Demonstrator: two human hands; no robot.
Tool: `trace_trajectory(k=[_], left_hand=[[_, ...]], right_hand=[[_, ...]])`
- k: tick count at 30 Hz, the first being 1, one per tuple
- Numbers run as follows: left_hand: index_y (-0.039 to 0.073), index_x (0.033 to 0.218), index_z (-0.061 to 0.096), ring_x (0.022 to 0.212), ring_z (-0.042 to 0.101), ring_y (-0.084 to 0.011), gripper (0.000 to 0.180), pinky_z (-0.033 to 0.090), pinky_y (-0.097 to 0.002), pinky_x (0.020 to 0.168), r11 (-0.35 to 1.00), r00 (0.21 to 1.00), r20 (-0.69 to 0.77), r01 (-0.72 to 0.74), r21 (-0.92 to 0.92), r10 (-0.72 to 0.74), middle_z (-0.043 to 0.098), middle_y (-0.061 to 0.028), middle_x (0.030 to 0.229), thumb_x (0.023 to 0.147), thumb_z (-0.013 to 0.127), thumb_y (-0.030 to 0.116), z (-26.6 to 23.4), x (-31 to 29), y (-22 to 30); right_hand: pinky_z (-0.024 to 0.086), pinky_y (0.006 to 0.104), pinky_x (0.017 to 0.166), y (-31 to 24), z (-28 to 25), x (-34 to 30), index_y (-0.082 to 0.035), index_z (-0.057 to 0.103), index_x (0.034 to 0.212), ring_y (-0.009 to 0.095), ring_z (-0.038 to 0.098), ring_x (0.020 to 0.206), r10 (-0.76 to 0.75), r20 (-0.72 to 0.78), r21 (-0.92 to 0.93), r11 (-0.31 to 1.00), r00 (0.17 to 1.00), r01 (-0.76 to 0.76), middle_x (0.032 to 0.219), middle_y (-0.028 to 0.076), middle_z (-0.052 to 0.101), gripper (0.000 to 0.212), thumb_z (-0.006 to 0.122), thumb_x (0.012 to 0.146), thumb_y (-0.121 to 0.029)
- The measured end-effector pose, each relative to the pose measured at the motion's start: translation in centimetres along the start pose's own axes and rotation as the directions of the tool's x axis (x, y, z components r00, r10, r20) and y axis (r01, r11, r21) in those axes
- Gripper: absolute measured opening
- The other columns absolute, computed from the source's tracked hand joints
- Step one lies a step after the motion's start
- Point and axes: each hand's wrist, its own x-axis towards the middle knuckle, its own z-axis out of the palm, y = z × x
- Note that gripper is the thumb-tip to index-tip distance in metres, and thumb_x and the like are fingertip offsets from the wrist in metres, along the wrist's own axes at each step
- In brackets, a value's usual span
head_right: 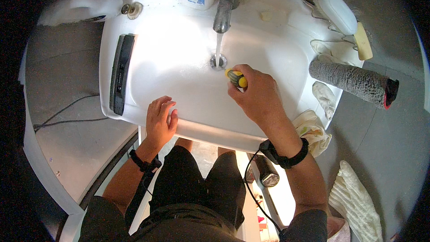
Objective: The person uses a screwdriver to adjust or remove components of a sink drain and then reaches into the cabinet below to manipulate the plumbing and storage items.
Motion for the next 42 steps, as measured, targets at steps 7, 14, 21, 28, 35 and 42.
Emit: trace_trajectory(k=[7, 14, 21, 28, 35, 42], left_hand=[[0.004, 0.110, 0.060, 0.103, 0.060, -0.0366, 0.028, 0.048, -0.0456, 0.089, 1.000, 1.000, -0.025, 0.007, -0.005, -0.007, 0.062, -0.0163, 0.116, 0.082, 0.065, 0.003, 0.2, 0.0, 0.1], [0.004, 0.109, 0.060, 0.101, 0.060, -0.0365, 0.029, 0.048, -0.0455, 0.088, 1.000, 1.000, -0.022, -0.003, 0.000, 0.003, 0.062, -0.0161, 0.114, 0.081, 0.064, 0.002, -0.1, 0.1, 0.3], [0.004, 0.104, 0.058, 0.096, 0.060, -0.0338, 0.029, 0.048, -0.0431, 0.084, 0.999, 0.998, -0.055, -0.036, 0.029, 0.038, 0.062, -0.0145, 0.110, 0.076, 0.066, 0.002, -0.1, 0.6, 0.5], [0.004, 0.106, 0.059, 0.099, 0.061, -0.0343, 0.029, 0.048, -0.0439, 0.085, 0.999, 0.997, -0.065, -0.034, 0.010, 0.035, 0.062, -0.0147, 0.112, 0.078, 0.065, 0.002, -0.1, 0.4, 0.4], [0.004, 0.107, 0.059, 0.100, 0.061, -0.0341, 0.031, 0.047, -0.0441, 0.085, 0.999, 0.996, -0.088, -0.036, -0.028, 0.033, 0.062, -0.0144, 0.111, 0.077, 0.065, 0.001, -0.1, 0.3, 0.5], [0.004, 0.102, 0.057, 0.096, 0.061, -0.0293, 0.028, 0.048, -0.0403, 0.085, 1.000, 0.992, -0.119, -0.027, 0.013, 0.028, 0.061, -0.0113, 0.106, 0.075, 0.067, 0.003, -0.5, 0.3, 0.5]], right_hand=[[0.056, 0.0432, 0.077, -0.3, 0.6, -0.4, -0.004, 0.066, 0.112, 0.038, 0.070, 0.083, -0.048, -0.046, -0.016, 0.999, 0.998, 0.047, 0.094, 0.020, 0.071, 0.030, 0.071, 0.088, -0.021], [0.056, 0.0432, 0.077, 0.1, 1.3, 0.2, -0.004, 0.066, 0.112, 0.038, 0.070, 0.085, -0.026, -0.034, -0.040, 0.999, 0.999, 0.024, 0.095, 0.020, 0.071, 0.030, 0.071, 0.088, -0.021], [0.055, 0.0460, 0.081, 2.7, 3.7, 4.1, -0.004, 0.066, 0.115, 0.038, 0.070, 0.089, 0.000, 0.105, -0.049, 0.999, 0.994, 0.005, 0.096, 0.020, 0.072, 0.033, 0.071, 0.089, -0.024], [0.055, 0.0438, 0.076, 5.6, 6.3, 6.5, -0.005, 0.066, 0.109, 0.038, 0.069, 0.080, -0.189, 0.063, -0.191, 0.961, 0.980, 0.198, 0.088, 0.018, 0.072, 0.029, 0.073, 0.088, -0.024], [0.055, 0.0469, 0.078, 4.6, 6.4, 7.3, -0.004, 0.066, 0.107, 0.039, 0.070, 0.085, -0.002, 0.149, -0.234, 0.971, 0.989, 0.037, 0.088, 0.020, 0.072, 0.031, 0.074, 0.086, -0.025], [0.052, 0.0397, 0.068, 5.2, 6.1, 8.4, 0.003, 0.067, 0.105, 0.031, 0.066, 0.070, -0.089, 0.152, -0.255, 0.959, 0.984, 0.126, 0.082, 0.021, 0.069, 0.033, 0.073, 0.087, -0.025]])
